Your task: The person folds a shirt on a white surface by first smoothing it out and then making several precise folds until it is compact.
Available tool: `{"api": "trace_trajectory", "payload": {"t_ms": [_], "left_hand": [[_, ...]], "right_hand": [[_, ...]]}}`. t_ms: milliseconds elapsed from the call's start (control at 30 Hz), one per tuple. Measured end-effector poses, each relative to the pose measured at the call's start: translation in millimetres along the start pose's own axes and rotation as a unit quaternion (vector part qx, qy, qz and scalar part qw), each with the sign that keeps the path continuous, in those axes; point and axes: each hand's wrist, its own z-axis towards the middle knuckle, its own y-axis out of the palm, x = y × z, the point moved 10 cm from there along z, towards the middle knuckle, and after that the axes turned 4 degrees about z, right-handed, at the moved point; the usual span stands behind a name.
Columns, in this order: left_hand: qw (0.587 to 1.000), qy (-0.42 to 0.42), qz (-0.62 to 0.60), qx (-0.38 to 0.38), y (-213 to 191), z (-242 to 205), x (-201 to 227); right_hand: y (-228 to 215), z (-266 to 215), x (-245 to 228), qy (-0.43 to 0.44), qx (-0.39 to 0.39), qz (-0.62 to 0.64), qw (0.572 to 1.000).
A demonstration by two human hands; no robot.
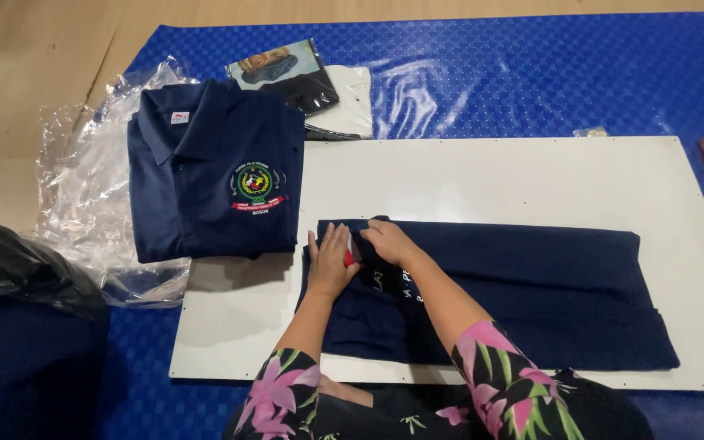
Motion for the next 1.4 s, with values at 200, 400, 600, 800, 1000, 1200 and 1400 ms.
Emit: {"api": "trace_trajectory", "payload": {"t_ms": [200,400,600,800,1000,1200,1400], "left_hand": [[1.0,0.013,-0.007,0.026,7.8,1.7,-5.9],[0.991,0.06,-0.056,0.102,13.0,6.2,-7.6],[0.982,0.101,-0.096,0.13,12.6,4.5,-1.0],[0.98,0.116,-0.057,0.153,-12.5,-1.1,-5.6],[0.989,0.098,-0.034,0.109,3.8,-14.3,-22.8],[0.994,0.101,-0.007,-0.031,36.5,-30.1,-14.1],[0.988,0.132,0.047,0.071,4.1,-43.6,1.3]], "right_hand": [[-6.6,-7.4,36.5,0.094,0.052,0.251,0.962],[5.4,-15.7,29.2,0.077,0.025,0.226,0.971],[7.7,-43.4,-47.5,-0.07,-0.056,-0.027,0.996],[-3.0,-93.0,-68.5,-0.125,-0.03,-0.441,0.888],[34.3,-177.1,-69.9,-0.29,0.118,-0.502,0.806],[20.2,-181.6,-49.1,-0.26,0.126,-0.422,0.859],[-7.8,-170.0,-32.3,-0.22,0.152,-0.351,0.898]]}}
